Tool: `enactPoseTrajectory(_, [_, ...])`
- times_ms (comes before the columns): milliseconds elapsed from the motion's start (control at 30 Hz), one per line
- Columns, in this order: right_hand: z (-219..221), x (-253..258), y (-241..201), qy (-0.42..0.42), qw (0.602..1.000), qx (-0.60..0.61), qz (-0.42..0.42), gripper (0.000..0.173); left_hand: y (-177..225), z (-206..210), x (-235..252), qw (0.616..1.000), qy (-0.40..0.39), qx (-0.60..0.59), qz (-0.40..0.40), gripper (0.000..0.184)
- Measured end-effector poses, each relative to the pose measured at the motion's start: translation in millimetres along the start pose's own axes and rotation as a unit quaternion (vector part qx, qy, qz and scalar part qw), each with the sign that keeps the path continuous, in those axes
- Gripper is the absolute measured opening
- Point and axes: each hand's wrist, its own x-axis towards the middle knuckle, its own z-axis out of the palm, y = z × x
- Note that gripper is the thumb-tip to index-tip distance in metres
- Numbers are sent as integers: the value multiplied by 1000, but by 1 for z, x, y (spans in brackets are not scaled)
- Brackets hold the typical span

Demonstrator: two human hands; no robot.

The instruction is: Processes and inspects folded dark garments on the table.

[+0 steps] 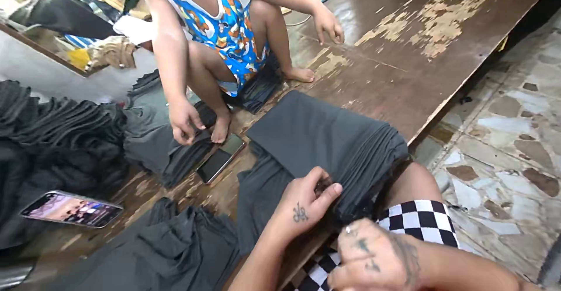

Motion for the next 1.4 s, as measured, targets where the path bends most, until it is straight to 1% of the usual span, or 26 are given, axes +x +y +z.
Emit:
enactPoseTrajectory(33, [-9,4,5,33,999,-27,-11,35,-1,-1,2,999,-22,-23,-38,26])
enactPoseTrajectory(67, [-19,10,12,63,997,-52,-16,41,-3,-1,3,996,-19,-63,-57,22])
enactPoseTrajectory(133, [-37,20,28,89,992,-92,25,59,-7,2,0,980,38,-180,-76,13])
enactPoseTrajectory(200, [-46,19,47,53,980,-133,137,73,-10,12,-3,951,130,-275,-49,11])
enactPoseTrajectory(233, [-44,17,56,34,970,-152,186,74,-13,15,-3,935,168,-311,-18,11])
enactPoseTrajectory(300, [-37,17,60,29,958,-191,213,74,-21,19,-3,902,190,-385,42,10])
enactPoseTrajectory(333, [-33,17,59,30,954,-214,206,73,-24,20,-3,890,181,-415,59,10])
enactPoseTrajectory(367, [-29,16,59,32,952,-238,192,65,-26,21,-4,879,167,-442,66,10])
enactPoseTrajectory(433, [-26,6,60,46,955,-250,156,37,-29,24,-6,861,146,-483,64,9])
enactPoseTrajectory(467, [-29,1,60,51,961,-227,146,28,-31,26,-6,855,144,-495,60,9])
enactPoseTrajectory(533, [-41,-9,58,56,978,-142,141,25,-31,28,-6,842,157,-515,44,11])
enactPoseTrajectory(600, [-52,-13,56,49,985,-67,149,30,-33,28,-8,830,156,-534,34,12])
enactPoseTrajectory(667, [-56,-9,53,27,983,-54,175,37,-35,27,-8,831,139,-538,38,13])
enactPoseTrajectory(767, [-50,8,50,-1,966,-139,216,57,-38,25,-6,831,119,-541,43,14])
enactPoseTrajectory(800, [-45,11,52,-1,962,-174,208,56,-39,25,-6,829,111,-546,44,14])
enactPoseTrajectory(833, [-40,11,55,6,961,-205,188,46,-42,24,-6,826,100,-553,44,14])
enactPoseTrajectory(867, [-38,9,59,16,963,-212,168,35,-44,23,-6,821,89,-562,43,13])
enactPoseTrajectory(900, [-39,7,61,25,968,-196,157,30,-47,22,-6,816,79,-571,41,14])
enactPoseTrajectory(1000, [-50,-1,60,31,981,-105,162,33,-48,21,-5,815,65,-575,29,13])
enactPoseTrajectory(1067, [-53,-5,58,26,982,-79,172,36,-48,22,-3,817,66,-572,23,12])
enactPoseTrajectory(1133, [-54,-1,54,11,975,-98,200,36,-48,23,-2,817,66,-572,22,11])
enactPoseTrajectory(1233, [-47,12,51,-2,959,-158,233,51,-48,22,-3,815,58,-576,21,12])
enactPoseTrajectory(1300, [-41,12,55,0,958,-201,206,37,-49,22,-3,818,57,-573,20,12])
enactPoseTrajectory(1333, [-39,8,56,6,961,-203,187,29,-48,21,-4,825,63,-561,16,13])
enactPoseTrajectory(1367, [-40,3,56,11,966,-189,176,28,-46,20,-5,845,77,-529,10,14])
enactPoseTrajectory(1400, [-43,-2,55,18,972,-163,170,29,-43,18,-7,883,99,-458,11,16])
